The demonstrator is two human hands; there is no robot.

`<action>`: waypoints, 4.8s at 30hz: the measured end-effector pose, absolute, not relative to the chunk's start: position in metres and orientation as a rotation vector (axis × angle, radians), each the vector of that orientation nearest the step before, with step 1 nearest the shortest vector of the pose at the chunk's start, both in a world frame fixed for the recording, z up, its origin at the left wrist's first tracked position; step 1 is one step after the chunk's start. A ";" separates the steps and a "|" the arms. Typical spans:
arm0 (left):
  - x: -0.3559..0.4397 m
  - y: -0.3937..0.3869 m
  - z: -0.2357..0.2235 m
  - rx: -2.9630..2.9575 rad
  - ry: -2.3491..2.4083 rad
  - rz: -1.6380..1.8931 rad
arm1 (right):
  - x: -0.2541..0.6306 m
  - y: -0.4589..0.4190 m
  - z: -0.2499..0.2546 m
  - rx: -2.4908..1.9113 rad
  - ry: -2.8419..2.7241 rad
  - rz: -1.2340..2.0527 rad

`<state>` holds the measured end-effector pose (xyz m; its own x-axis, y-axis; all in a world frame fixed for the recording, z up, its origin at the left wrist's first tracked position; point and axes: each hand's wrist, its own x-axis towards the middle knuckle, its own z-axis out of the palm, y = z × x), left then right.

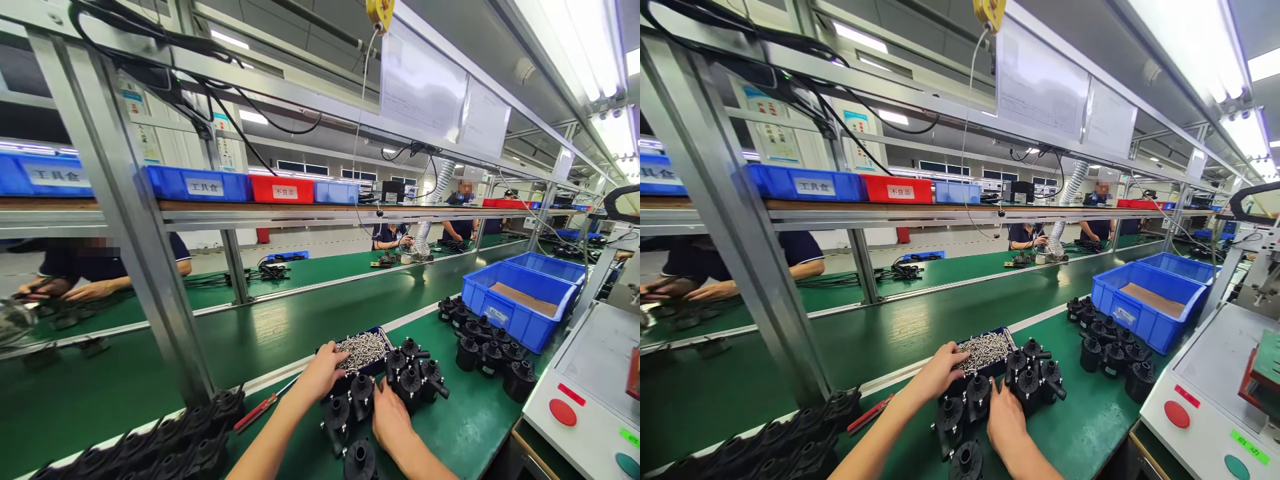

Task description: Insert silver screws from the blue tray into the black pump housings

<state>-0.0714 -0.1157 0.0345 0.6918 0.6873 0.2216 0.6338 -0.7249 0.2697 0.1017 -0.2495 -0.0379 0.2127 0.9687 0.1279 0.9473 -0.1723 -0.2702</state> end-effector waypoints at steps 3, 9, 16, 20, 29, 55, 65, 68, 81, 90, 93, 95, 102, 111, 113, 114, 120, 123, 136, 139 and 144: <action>-0.069 -0.112 0.033 2.726 1.041 0.464 | 0.102 -0.244 -0.041 -2.202 -1.783 0.074; -0.067 -0.106 0.026 2.704 0.987 0.527 | 0.105 -0.269 -0.056 -2.282 -1.734 0.058; -0.067 -0.101 0.024 2.565 0.936 0.769 | 0.119 -0.320 -0.087 -2.118 -1.681 0.126; -0.070 -0.098 0.025 2.365 0.996 0.983 | 0.121 -0.329 -0.093 -2.089 -1.697 0.101; -0.072 -0.092 0.020 2.053 1.027 1.175 | 0.121 -0.328 -0.089 -2.226 -1.762 0.170; -0.104 -0.159 0.085 1.791 0.649 0.784 | 0.101 -0.324 0.030 -1.551 -1.898 0.294; -0.100 -0.166 0.089 1.806 0.647 0.740 | 0.103 -0.312 0.012 -1.556 -1.549 0.673; -0.101 -0.169 0.089 1.800 0.631 0.700 | 0.113 -0.331 0.009 -1.514 -1.602 0.531; -0.089 -0.181 0.082 1.734 0.524 0.596 | 0.102 -0.346 0.005 -1.619 -1.475 0.800; -0.086 -0.184 0.082 1.724 0.532 0.583 | 0.110 -0.338 -0.005 -1.486 -1.321 1.077; -0.086 -0.183 0.080 1.728 0.528 0.587 | 0.104 -0.337 -0.007 -1.525 -1.318 1.055; -0.085 -0.182 0.077 1.718 0.521 0.585 | 0.099 -0.338 -0.008 -1.535 -1.320 1.000; -0.081 -0.181 0.068 1.613 0.491 0.582 | 0.096 -0.342 -0.014 -1.450 -1.400 0.964; -0.079 -0.186 0.071 1.601 0.475 0.575 | 0.105 -0.345 -0.021 -1.384 -1.440 0.920; -0.079 -0.186 0.071 1.597 0.476 0.578 | 0.106 -0.349 -0.022 -1.430 -1.462 0.903; -0.079 -0.186 0.071 1.596 0.476 0.579 | 0.106 -0.351 -0.022 -1.475 -1.476 0.875; -0.079 -0.185 0.069 1.602 0.469 0.578 | 0.098 -0.360 -0.014 -1.716 -1.555 0.568; -0.079 -0.186 0.069 1.601 0.458 0.573 | 0.097 -0.360 -0.010 -1.723 -1.564 0.616; -0.071 -0.198 0.063 1.599 0.412 0.433 | 0.096 -0.343 -0.011 -1.323 -1.316 0.602; -0.069 -0.205 0.064 1.584 0.400 0.404 | 0.089 -0.340 -0.003 -1.315 -1.351 0.463; -0.069 -0.209 0.065 1.609 0.411 0.384 | 0.088 -0.337 -0.008 -1.329 -1.324 0.332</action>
<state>-0.0690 -0.2086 0.0652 0.8765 0.4814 0.0022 0.0344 -0.0673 0.9971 0.0885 -0.3374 -0.0083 0.3181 0.8084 0.4953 0.4793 0.3136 -0.8197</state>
